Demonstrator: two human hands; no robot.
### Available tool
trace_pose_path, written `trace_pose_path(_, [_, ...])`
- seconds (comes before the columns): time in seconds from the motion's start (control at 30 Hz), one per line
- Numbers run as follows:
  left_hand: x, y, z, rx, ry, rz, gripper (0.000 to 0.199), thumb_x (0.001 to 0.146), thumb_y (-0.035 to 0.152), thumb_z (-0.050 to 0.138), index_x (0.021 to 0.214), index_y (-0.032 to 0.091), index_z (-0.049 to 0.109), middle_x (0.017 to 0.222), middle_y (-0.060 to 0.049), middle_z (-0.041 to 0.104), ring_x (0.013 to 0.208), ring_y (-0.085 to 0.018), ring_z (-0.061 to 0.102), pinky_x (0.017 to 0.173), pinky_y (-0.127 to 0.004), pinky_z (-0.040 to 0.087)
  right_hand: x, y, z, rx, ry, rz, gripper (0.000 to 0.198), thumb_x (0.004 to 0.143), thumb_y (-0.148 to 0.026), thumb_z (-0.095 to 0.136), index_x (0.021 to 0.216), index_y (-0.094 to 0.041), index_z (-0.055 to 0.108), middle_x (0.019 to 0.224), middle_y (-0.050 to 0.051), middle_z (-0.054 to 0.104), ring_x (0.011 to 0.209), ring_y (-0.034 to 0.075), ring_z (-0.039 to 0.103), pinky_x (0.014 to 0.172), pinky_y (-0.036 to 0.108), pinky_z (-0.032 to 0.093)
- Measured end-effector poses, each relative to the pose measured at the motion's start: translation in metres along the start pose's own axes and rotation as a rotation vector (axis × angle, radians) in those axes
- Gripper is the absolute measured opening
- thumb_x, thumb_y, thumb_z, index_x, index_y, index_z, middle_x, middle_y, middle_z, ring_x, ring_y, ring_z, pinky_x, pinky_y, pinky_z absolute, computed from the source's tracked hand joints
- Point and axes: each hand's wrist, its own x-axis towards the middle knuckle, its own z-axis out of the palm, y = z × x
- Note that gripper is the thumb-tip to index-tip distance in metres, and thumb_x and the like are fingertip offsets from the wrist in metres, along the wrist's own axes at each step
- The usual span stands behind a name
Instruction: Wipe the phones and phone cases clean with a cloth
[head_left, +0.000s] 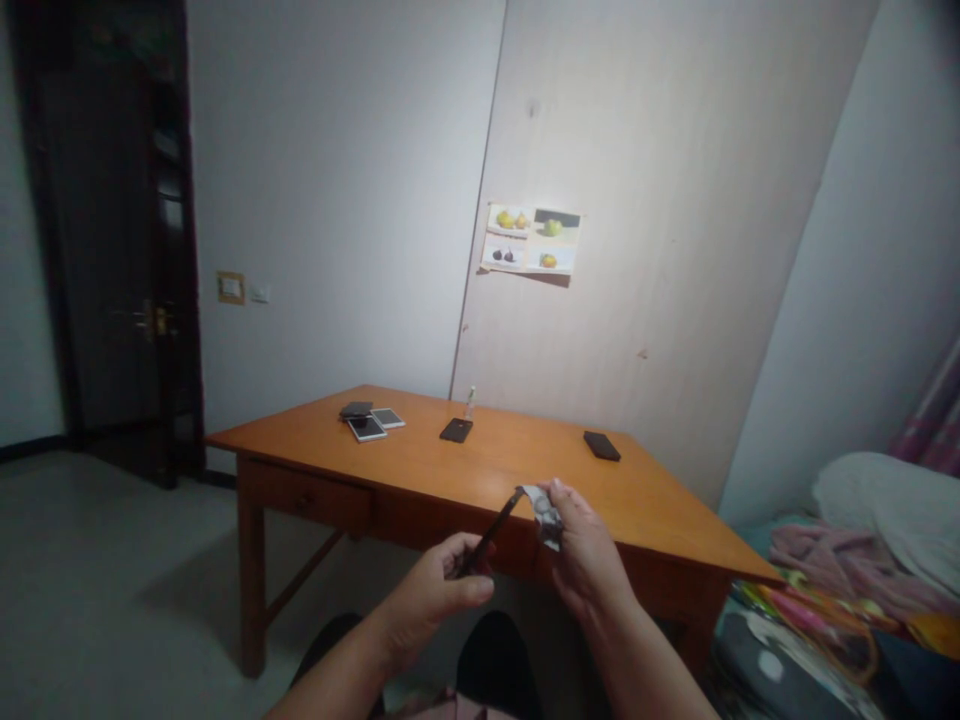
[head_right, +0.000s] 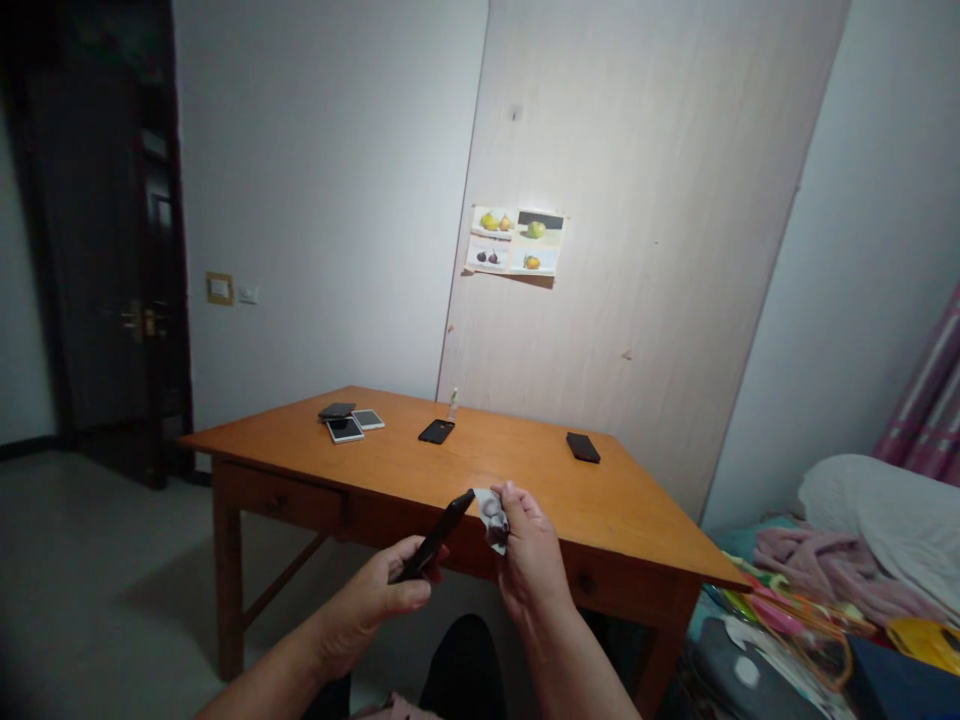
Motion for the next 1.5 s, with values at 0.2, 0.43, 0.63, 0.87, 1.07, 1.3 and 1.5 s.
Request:
trace_pose_path(0.2, [-0.005, -0.006, -0.003, -0.095, -0.016, -0.041, 0.069, 0.073, 0.066, 0.071, 0.116, 0.013, 0.065, 0.098, -0.009, 0.063, 0.079, -0.017, 0.052, 0.075, -0.03, 0.037, 0.004, -0.011, -0.006, 0.047, 0.05, 0.056, 0.046, 0.075, -0.065, 0.072, 0.075, -0.02, 0.06, 0.06, 0.0, 0.063, 0.049, 0.014, 0.053, 0.044, 0.025, 0.038])
trace_pose_path(0.43, [-0.004, -0.009, -0.002, -0.115, -0.154, -0.031, 0.072, 0.073, 0.072, 0.068, 0.111, 0.01, 0.067, 0.094, -0.011, 0.063, 0.081, -0.019, 0.053, 0.071, -0.029, 0.038, 0.011, -0.018, 0.003, -0.095, 0.077, -0.043, 0.042, 0.077, -0.059, 0.072, 0.08, -0.02, 0.057, 0.063, -0.005, 0.055, 0.05, 0.01, 0.045, 0.048, 0.023, 0.036])
trace_pose_path(0.63, [-0.001, -0.014, 0.0, -0.063, -0.138, -0.038, 0.074, 0.074, 0.073, 0.068, 0.111, 0.009, 0.066, 0.093, -0.011, 0.063, 0.077, -0.017, 0.052, 0.07, -0.029, 0.039, -0.002, -0.019, 0.022, -0.223, -0.076, -0.159, 0.039, 0.092, -0.052, 0.057, 0.115, -0.021, 0.06, 0.088, 0.003, 0.07, 0.074, 0.016, 0.058, 0.068, 0.028, 0.044])
trace_pose_path(0.87, [-0.005, -0.02, 0.001, -0.095, -0.163, -0.039, 0.07, 0.076, 0.068, 0.069, 0.113, 0.009, 0.066, 0.095, -0.011, 0.064, 0.075, -0.017, 0.053, 0.068, -0.028, 0.039, -0.003, -0.005, 0.026, -0.171, -0.083, -0.052, 0.045, 0.091, -0.058, 0.054, 0.112, -0.018, 0.063, 0.067, 0.0, 0.066, 0.059, 0.014, 0.055, 0.057, 0.026, 0.042])
trace_pose_path(1.07, [-0.01, -0.014, 0.003, -0.311, -0.041, -0.074, 0.066, 0.085, 0.067, 0.059, 0.114, 0.009, 0.07, 0.096, -0.013, 0.069, 0.073, -0.017, 0.06, 0.077, -0.031, 0.043, 0.019, 0.037, 0.003, 0.156, 0.184, 0.248, 0.041, 0.084, -0.054, 0.064, 0.104, -0.017, 0.062, 0.055, -0.006, 0.053, 0.04, 0.007, 0.042, 0.039, 0.018, 0.029])
trace_pose_path(1.3, [-0.006, -0.011, 0.006, -0.558, 0.043, -0.143, 0.066, 0.09, 0.068, 0.05, 0.113, 0.009, 0.072, 0.123, -0.018, 0.066, 0.073, -0.018, 0.066, 0.077, -0.033, 0.048, 0.005, 0.044, 0.019, 0.227, 0.183, 0.279, 0.041, 0.082, -0.05, 0.067, 0.106, -0.018, 0.062, 0.061, -0.005, 0.058, 0.043, 0.008, 0.047, 0.038, 0.017, 0.031])
trace_pose_path(1.5, [-0.003, -0.019, 0.013, -0.607, 0.082, -0.185, 0.063, 0.091, 0.065, 0.052, 0.11, 0.009, 0.072, 0.114, -0.016, 0.069, 0.065, -0.017, 0.067, 0.069, -0.031, 0.049, -0.017, 0.054, 0.037, 0.109, 0.047, 0.321, 0.033, 0.083, -0.053, 0.063, 0.084, -0.02, 0.059, 0.062, -0.004, 0.057, 0.046, 0.01, 0.048, 0.04, 0.02, 0.033])
